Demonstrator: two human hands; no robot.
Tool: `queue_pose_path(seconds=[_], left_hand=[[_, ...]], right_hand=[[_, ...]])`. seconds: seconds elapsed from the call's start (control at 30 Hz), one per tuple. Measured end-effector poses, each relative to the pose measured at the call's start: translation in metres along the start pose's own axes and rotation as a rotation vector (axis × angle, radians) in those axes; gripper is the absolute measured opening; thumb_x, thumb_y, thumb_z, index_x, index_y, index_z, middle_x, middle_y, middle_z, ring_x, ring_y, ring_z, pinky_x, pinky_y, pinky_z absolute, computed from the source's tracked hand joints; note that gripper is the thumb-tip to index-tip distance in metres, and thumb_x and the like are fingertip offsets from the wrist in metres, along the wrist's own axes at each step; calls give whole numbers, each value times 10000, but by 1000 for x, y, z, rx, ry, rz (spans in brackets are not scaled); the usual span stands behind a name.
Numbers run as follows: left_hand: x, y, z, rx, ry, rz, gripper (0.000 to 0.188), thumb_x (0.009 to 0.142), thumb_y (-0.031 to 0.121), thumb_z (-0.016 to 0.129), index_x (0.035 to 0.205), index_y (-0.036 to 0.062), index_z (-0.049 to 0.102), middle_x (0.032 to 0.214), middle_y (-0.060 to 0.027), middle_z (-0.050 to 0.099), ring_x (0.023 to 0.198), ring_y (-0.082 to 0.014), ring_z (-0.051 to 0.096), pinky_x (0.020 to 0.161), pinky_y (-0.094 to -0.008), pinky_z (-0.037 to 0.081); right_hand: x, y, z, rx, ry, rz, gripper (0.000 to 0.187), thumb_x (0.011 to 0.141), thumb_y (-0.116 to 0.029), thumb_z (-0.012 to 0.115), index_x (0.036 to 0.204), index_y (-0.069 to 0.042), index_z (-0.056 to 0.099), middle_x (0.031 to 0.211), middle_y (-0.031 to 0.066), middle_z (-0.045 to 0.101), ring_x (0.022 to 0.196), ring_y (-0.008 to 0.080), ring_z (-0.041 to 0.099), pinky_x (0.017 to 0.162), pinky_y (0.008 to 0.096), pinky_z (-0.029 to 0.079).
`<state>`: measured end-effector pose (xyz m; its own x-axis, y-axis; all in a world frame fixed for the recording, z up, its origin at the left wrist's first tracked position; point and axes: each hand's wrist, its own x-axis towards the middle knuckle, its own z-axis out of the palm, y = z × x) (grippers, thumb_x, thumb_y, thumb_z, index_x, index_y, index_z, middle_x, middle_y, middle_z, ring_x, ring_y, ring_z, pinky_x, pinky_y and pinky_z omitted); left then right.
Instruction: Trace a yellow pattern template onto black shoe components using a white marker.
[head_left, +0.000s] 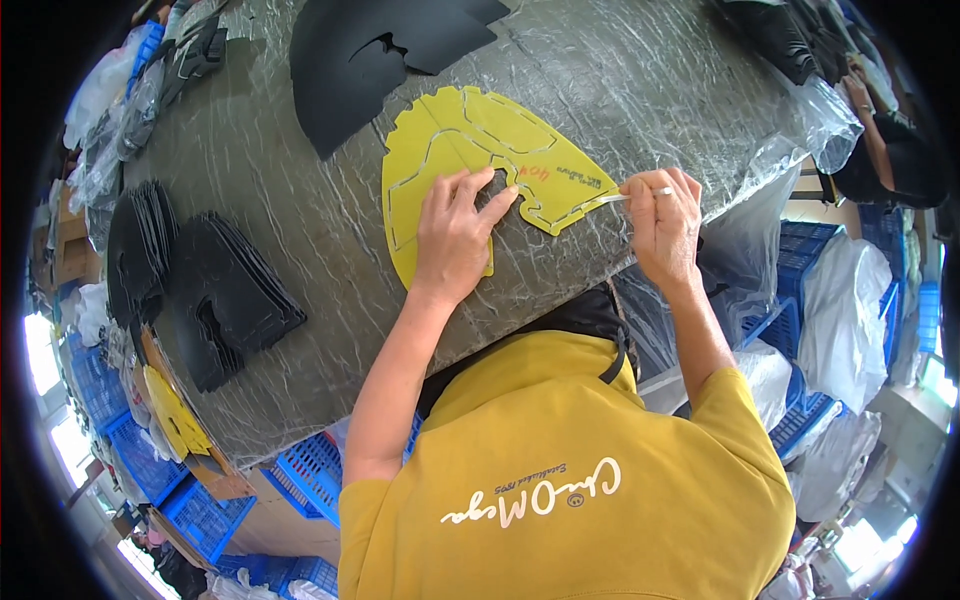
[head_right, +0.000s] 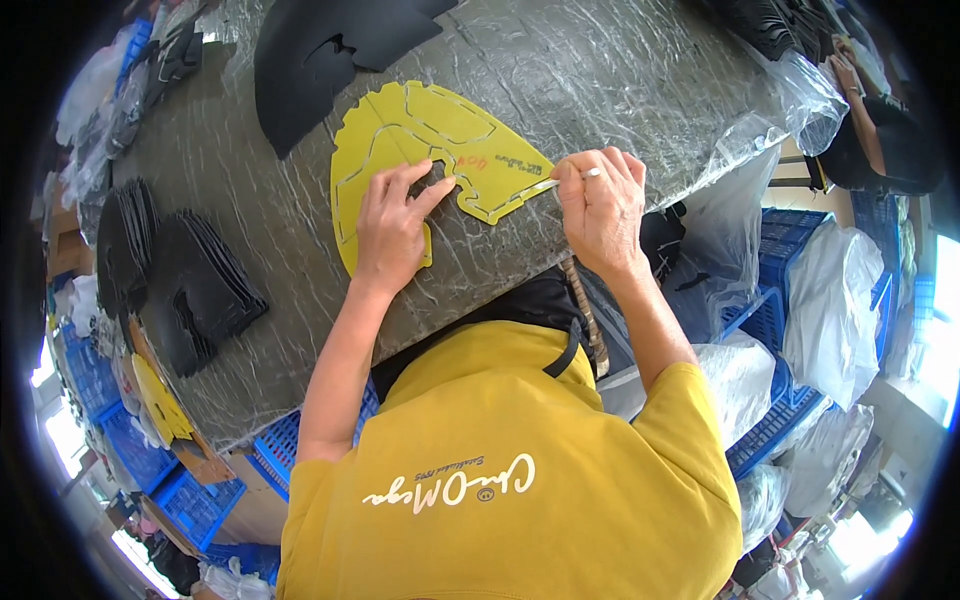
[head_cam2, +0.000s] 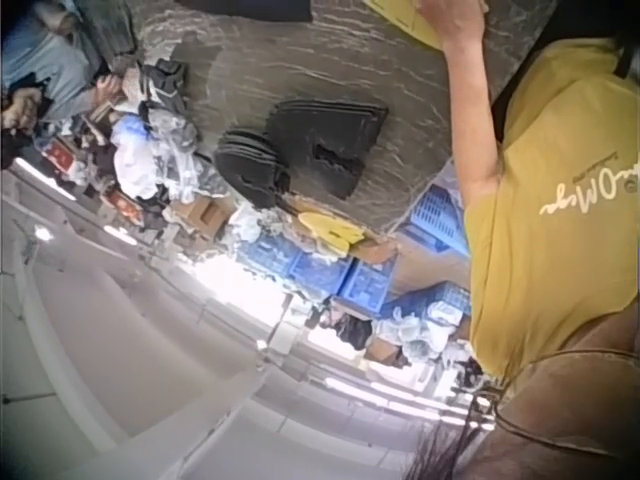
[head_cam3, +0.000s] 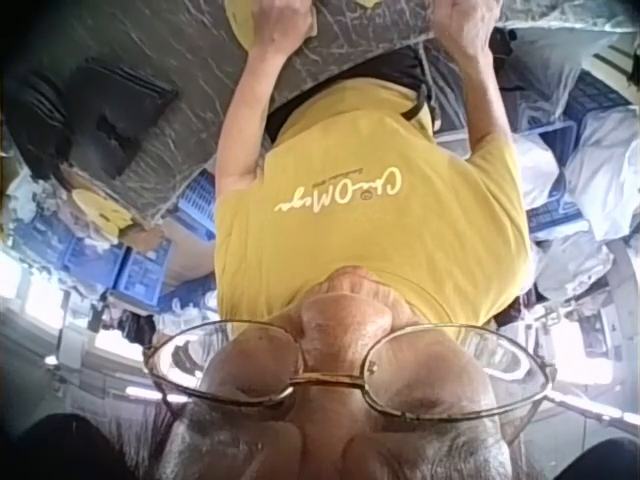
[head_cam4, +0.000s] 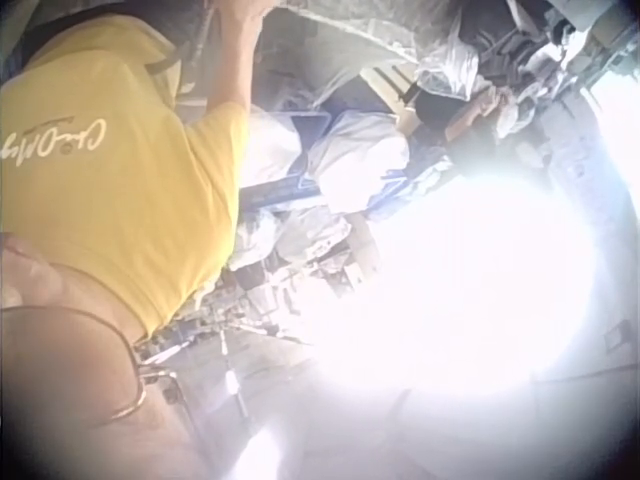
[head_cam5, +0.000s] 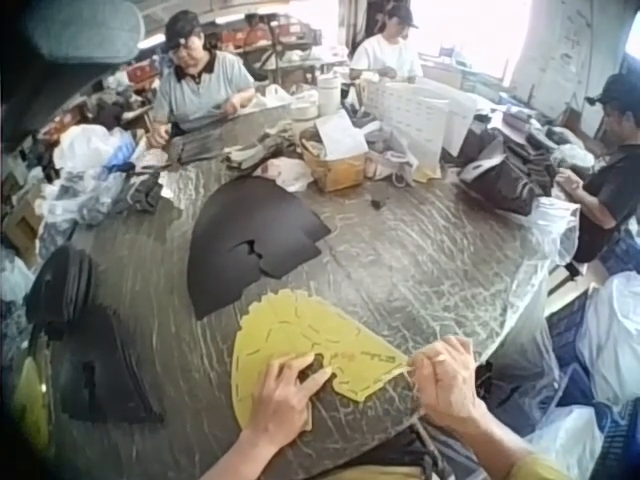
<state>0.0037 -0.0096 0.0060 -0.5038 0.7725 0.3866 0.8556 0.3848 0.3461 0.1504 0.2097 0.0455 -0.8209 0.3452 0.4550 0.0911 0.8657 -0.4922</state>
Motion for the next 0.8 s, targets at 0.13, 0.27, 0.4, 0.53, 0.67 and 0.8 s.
queue_pose_path(seconds=[0.13,0.27,0.4,0.53,0.67,0.8], left_hand=[[-2,1,0,-9,-4,-3,577,778,-139,596,1210,217,740,1271,-32,645,1150,-291,592,943,-404,536],[-1,0,3,2,-15,6,474,800,-46,651,1196,199,743,1268,-33,632,1143,-288,582,960,-423,521],[2,-1,1,25,2,20,462,803,-36,657,1191,198,745,1267,-33,634,1140,-291,581,959,-420,523],[4,-3,-1,31,4,17,435,812,-20,658,1181,194,745,1272,-34,630,1133,-292,581,954,-423,523],[3,-3,-2,-3,2,9,385,825,11,660,1163,177,740,1258,-50,623,1142,-293,572,976,-429,508],[-1,-2,-5,-27,-12,13,350,839,41,642,1158,151,735,1249,-79,619,1153,-308,565,1009,-442,490]], right_hand=[[-1,2,-2,5,7,7,132,1009,-112,597,900,-95,669,844,14,674,793,232,609,890,397,416],[-2,0,-1,27,-33,-1,125,1007,-122,601,910,-94,675,849,10,678,801,236,614,895,400,417],[2,12,-9,-89,42,-10,105,996,-112,613,914,-97,677,853,12,679,816,245,618,898,396,418],[14,18,-11,-124,100,19,109,1000,-128,612,931,-91,687,843,17,679,828,244,619,907,392,415],[42,5,-1,86,62,68,138,1004,-124,590,966,-73,713,896,17,706,874,234,631,928,391,414],[93,-12,44,161,-26,4,175,1009,-149,576,973,-66,726,955,18,732,924,246,641,944,406,419]])
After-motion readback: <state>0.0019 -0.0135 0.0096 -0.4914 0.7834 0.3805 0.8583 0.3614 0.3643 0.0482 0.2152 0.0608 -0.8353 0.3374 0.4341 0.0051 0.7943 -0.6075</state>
